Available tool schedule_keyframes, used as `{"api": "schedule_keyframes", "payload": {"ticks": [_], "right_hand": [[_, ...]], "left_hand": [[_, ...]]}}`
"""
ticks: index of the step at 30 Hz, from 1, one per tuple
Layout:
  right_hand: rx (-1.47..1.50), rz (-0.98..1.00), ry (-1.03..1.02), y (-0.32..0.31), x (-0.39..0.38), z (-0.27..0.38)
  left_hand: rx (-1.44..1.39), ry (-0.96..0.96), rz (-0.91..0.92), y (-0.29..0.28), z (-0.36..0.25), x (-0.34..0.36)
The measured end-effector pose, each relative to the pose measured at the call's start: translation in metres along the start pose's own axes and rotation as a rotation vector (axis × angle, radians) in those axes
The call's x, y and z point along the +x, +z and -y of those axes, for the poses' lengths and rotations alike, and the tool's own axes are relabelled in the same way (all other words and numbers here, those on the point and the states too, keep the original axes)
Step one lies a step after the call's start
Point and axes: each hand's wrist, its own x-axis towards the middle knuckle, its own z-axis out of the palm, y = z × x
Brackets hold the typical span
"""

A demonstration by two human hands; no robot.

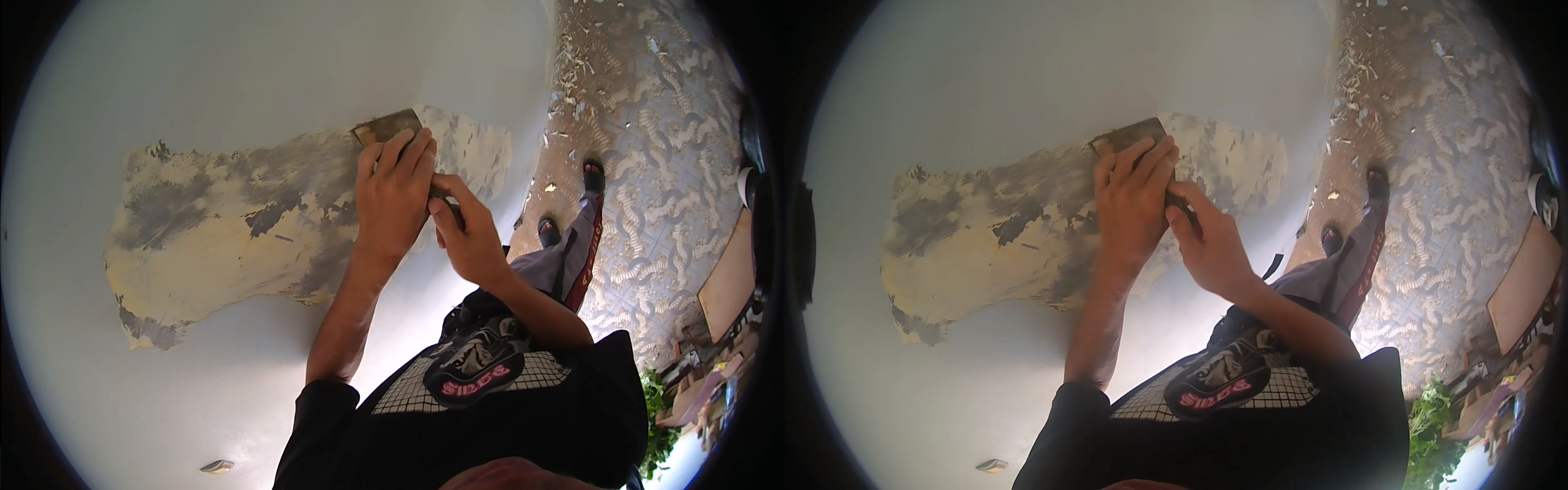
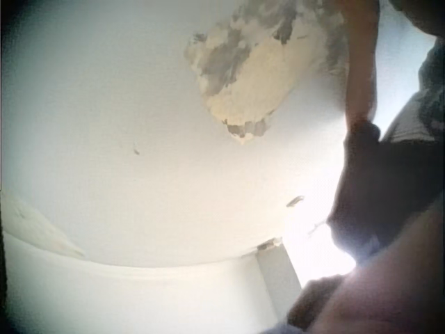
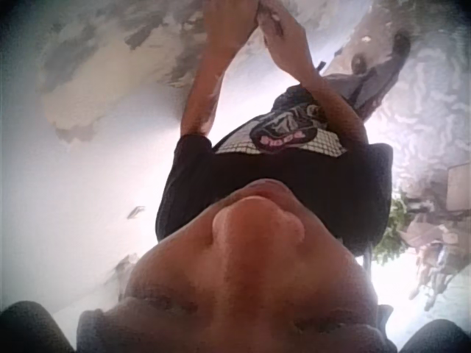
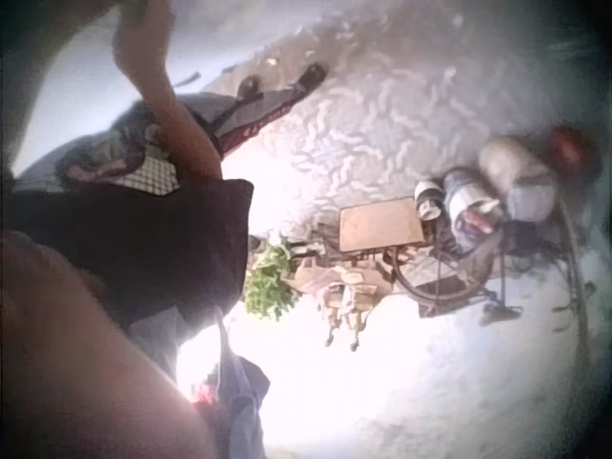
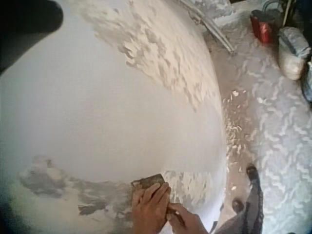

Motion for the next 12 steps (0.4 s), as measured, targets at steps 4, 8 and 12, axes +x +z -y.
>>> {"api": "schedule_keyframes", "payload": {"ticks": [4,8,12], "right_hand": [[0.065,0.004,0.003,-0.003,0.007,-0.013],[0.146,0.013,0.001,-0.017,0.04,0.017],[0.16,0.066,0.134,-0.022,0.024,-0.002]], "left_hand": [[0.047,-0.011,0.026,0.016,-0.003,-0.01],[0.057,0.015,0.022,0.014,0.007,0.04],[-0.03,-0.018,0.029,0.05,-0.002,-0.013]]}}
